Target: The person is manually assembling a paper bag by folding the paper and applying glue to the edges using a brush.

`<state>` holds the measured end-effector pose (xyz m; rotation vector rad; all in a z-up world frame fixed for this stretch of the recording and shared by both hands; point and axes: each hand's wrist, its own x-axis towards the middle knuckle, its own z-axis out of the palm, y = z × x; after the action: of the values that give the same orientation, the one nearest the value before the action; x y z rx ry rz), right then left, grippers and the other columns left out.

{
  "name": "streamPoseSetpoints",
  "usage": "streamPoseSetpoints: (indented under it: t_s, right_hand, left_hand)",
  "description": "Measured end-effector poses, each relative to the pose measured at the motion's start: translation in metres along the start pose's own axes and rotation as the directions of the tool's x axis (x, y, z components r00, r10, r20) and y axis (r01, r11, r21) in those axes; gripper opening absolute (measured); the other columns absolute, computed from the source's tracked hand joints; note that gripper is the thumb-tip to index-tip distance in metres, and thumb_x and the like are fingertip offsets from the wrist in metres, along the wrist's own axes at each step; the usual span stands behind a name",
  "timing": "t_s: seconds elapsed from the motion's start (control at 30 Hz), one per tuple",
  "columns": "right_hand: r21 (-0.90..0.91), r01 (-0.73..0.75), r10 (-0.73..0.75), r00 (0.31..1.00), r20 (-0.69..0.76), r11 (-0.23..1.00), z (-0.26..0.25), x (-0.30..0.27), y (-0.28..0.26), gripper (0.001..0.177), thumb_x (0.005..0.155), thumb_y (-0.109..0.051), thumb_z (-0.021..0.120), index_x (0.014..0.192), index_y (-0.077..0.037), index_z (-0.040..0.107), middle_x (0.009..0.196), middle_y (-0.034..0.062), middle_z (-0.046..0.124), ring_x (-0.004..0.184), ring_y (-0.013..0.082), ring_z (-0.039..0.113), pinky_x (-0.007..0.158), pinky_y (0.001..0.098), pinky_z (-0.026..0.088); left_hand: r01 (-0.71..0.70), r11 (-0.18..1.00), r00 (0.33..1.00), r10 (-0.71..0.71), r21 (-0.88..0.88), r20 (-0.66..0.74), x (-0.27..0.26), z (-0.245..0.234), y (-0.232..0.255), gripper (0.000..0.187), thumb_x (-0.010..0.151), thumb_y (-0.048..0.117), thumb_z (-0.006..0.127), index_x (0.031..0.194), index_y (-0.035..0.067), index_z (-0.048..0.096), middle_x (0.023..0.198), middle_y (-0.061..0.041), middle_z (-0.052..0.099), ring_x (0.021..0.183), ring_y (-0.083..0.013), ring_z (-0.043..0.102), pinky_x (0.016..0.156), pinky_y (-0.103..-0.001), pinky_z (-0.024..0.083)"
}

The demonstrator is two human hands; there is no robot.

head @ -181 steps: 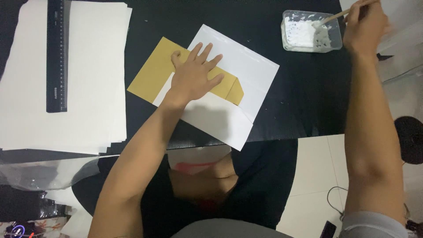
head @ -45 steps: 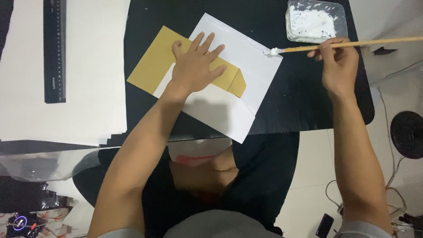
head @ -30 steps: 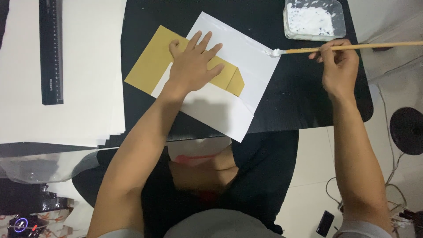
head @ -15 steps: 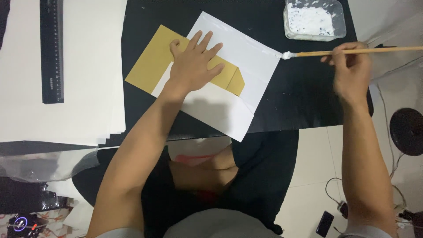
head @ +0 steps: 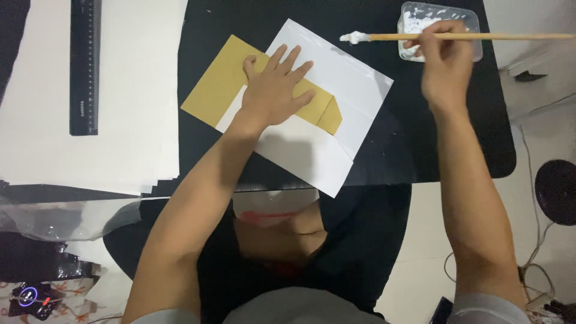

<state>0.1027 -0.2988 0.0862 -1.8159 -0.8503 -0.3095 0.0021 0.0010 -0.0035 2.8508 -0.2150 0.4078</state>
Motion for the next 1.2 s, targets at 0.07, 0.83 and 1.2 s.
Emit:
streamPoseSetpoints:
  t_s: [0.07, 0.83, 1.2]
  right_hand:
    - [-0.01, -0.029, 0.03, 0.999, 0.027, 1.0, 0.016, 0.006, -0.003, 0.002, 0.116, 0.005, 0.053, 0.115, 0.004, 0.052, 0.096, 0.0139, 0.055, 0.096, 0.0276, 0.071, 0.091, 0.035, 0.059]
    - [0.004, -0.232, 0.231, 0.973, 0.024, 0.973, 0.016, -0.014, 0.01, 0.009, 0.11, 0.008, 0.052, 0.115, 0.003, 0.058, 0.1, 0.0119, 0.058, 0.098, 0.0202, 0.068, 0.087, 0.0264, 0.054]
    - [-0.035, -0.322, 0.318, 0.944, -0.087, 0.946, -0.045, -0.052, 0.009, 0.015, 0.107, 0.008, 0.048, 0.118, 0.0, 0.055, 0.104, 0.011, 0.06, 0.099, 0.0183, 0.062, 0.093, 0.0279, 0.053]
  left_hand:
    - [0.001, 1.0, 1.0, 0.0, -0.021, 0.021, 0.0, -0.001, -0.001, 0.062, 0.097, 0.058, 0.048, 0.149, 0.024, 0.055, 0.162, -0.006, 0.038, 0.15, -0.0273, 0.026, 0.104, -0.072, 0.012]
    - [0.013, 1.0, 0.999, -0.013, 0.009, 0.036, 0.001, -0.005, 0.001, 0.061, 0.098, 0.059, 0.049, 0.149, 0.026, 0.056, 0.162, -0.005, 0.038, 0.149, -0.0265, 0.026, 0.102, -0.071, 0.016]
    - [0.005, 1.0, 1.0, -0.005, -0.003, -0.002, 0.0, -0.002, 0.0, 0.06, 0.098, 0.057, 0.049, 0.147, 0.024, 0.059, 0.16, -0.007, 0.042, 0.149, -0.0284, 0.028, 0.101, -0.069, 0.015]
